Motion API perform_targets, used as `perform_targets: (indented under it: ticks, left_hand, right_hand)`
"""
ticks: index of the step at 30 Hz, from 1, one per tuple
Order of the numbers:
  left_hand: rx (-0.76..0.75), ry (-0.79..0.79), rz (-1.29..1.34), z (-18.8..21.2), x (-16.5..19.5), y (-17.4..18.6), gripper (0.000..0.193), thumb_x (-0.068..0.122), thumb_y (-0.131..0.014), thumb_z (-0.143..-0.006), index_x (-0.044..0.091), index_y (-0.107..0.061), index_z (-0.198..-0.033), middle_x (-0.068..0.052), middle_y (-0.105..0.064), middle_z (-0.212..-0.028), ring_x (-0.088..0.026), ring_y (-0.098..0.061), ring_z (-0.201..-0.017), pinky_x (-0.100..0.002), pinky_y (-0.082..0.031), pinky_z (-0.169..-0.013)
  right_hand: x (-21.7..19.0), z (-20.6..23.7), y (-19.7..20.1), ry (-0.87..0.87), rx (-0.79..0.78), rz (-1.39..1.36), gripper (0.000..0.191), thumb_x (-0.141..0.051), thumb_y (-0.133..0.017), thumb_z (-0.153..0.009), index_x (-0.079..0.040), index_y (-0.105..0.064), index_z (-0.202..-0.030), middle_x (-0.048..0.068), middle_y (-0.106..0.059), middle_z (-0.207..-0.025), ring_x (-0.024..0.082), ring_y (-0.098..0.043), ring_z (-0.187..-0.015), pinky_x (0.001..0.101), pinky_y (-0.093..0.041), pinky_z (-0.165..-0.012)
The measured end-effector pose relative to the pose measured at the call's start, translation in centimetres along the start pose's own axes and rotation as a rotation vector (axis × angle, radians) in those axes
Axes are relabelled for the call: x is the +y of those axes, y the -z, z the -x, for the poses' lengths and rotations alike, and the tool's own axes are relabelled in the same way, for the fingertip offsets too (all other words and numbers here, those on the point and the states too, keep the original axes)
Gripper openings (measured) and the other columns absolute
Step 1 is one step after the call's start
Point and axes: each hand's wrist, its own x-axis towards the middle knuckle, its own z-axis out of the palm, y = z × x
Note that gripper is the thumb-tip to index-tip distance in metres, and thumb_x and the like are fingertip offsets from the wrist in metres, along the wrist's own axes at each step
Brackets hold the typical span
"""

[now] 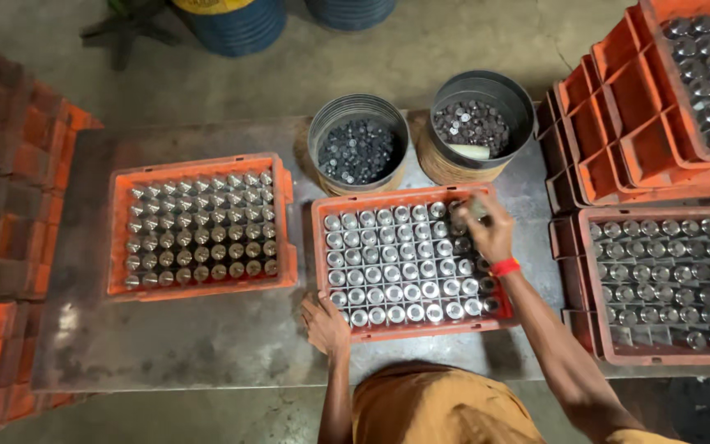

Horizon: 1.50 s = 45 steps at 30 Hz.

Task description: The person repeatedly picks small metal caps from a bucket and places them into the compartments of an orange crate. The person occasionally moves the crate to a different position on the table. The person also uses a cylindrical tool to press down on the caps in the crate.

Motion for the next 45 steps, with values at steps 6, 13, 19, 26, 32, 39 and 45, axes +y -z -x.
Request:
perform_targets:
  ticks: [6, 13, 19, 26, 32, 39, 45]
  left_hand:
    - [0.024, -0.048, 0.045, 0.1, 0.3, 0.7, 0.048, 0.045, -0.045, -0.105, 0.005, -0.058, -0.127, -0.02, -0.064, -0.122, -0.042, -0.06, -0.114, -0.055, -0.049, -0.09]
    - [0.004, -0.035, 0.057, 0.3, 0.5, 1.0, 0.047, 0.043, -0.046, -0.104, 0.004, -0.057, -0.129, -0.02, -0.064, -0.123, -0.041, -0.059, -0.115, -0.055, -0.049, -0.089]
    - [0.017, -0.04, 0.067, 0.1, 0.3, 0.9, 0.046, 0.044, -0.046, -0.105, 0.006, -0.056, -0.13, -0.02, -0.064, -0.123, -0.041, -0.06, -0.115, -0.055, -0.049, -0.09]
    - [-0.064, 0.031, 0.013, 0.2, 0.6, 1.0, 0.046, 0.045, -0.045, -0.105, 0.007, -0.055, -0.129, -0.02, -0.064, -0.119, -0.042, -0.061, -0.112, -0.057, -0.05, -0.086]
    - [-0.048, 0.007, 0.03, 0.3, 0.2, 0.7, 0.045, 0.044, -0.045, -0.104, 0.008, -0.056, -0.128, -0.02, -0.064, -0.119, -0.042, -0.061, -0.11, -0.057, -0.05, -0.085]
    - [-0.018, -0.027, 0.052, 0.6, -0.2, 0.5, 0.046, 0.046, -0.046, -0.105, 0.007, -0.055, -0.128, -0.02, -0.064, -0.119, -0.043, -0.061, -0.11, -0.058, -0.05, -0.084]
    - [-0.034, -0.003, 0.007, 0.4, 0.0, 0.5, 0.046, 0.047, -0.044, -0.105, 0.008, -0.055, -0.126, -0.019, -0.065, -0.119, -0.042, -0.062, -0.11, -0.058, -0.05, -0.084]
  right_hand:
    - [-2.2, 4.6, -0.6, 0.05, -0.122, 0.079, 0.03, -0.012, -0.081, -0.091, -0.004, -0.072, -0.117, 0.015, -0.074, -0.12, 0.027, -0.071, -0.112, 0.039, -0.056, -0.096]
    - [-0.8, 4.8, 1.8, -0.05, 0.015, 0.021, 0.043, -0.011, -0.079, -0.093, 0.001, -0.066, -0.132, 0.019, -0.069, -0.127, 0.028, -0.069, -0.112, 0.0341, -0.06, -0.085]
    - [-3.1, 7.9, 1.4, 0.004, 0.039, 0.083, 0.041, -0.012, -0.083, -0.09, -0.002, -0.066, -0.126, 0.017, -0.071, -0.123, 0.027, -0.07, -0.111, 0.0375, -0.058, -0.088]
    - [-3.4, 8.5, 3.1, -0.209, 0.176, 0.031, 0.04, -0.017, -0.078, -0.091, 0.001, -0.067, -0.126, 0.02, -0.071, -0.122, 0.032, -0.071, -0.106, 0.0364, -0.059, -0.085]
    - [-2.9, 10.3, 3.6, -0.163, -0.047, 0.119, 0.037, -0.012, -0.083, -0.088, 0.001, -0.07, -0.121, 0.02, -0.073, -0.11, 0.031, -0.072, -0.098, 0.039, -0.056, -0.089]
    - [-3.4, 13.7, 3.3, -0.034, -0.071, 0.095, 0.039, -0.011, -0.083, -0.085, -0.001, -0.071, -0.121, 0.016, -0.074, -0.117, 0.03, -0.072, -0.107, 0.0378, -0.057, -0.091]
    - [-2.3, 13.6, 5.8, -0.064, 0.015, 0.178, 0.041, -0.01, -0.084, -0.086, -0.001, -0.07, -0.124, 0.016, -0.073, -0.121, 0.028, -0.07, -0.108, 0.0383, -0.056, -0.093]
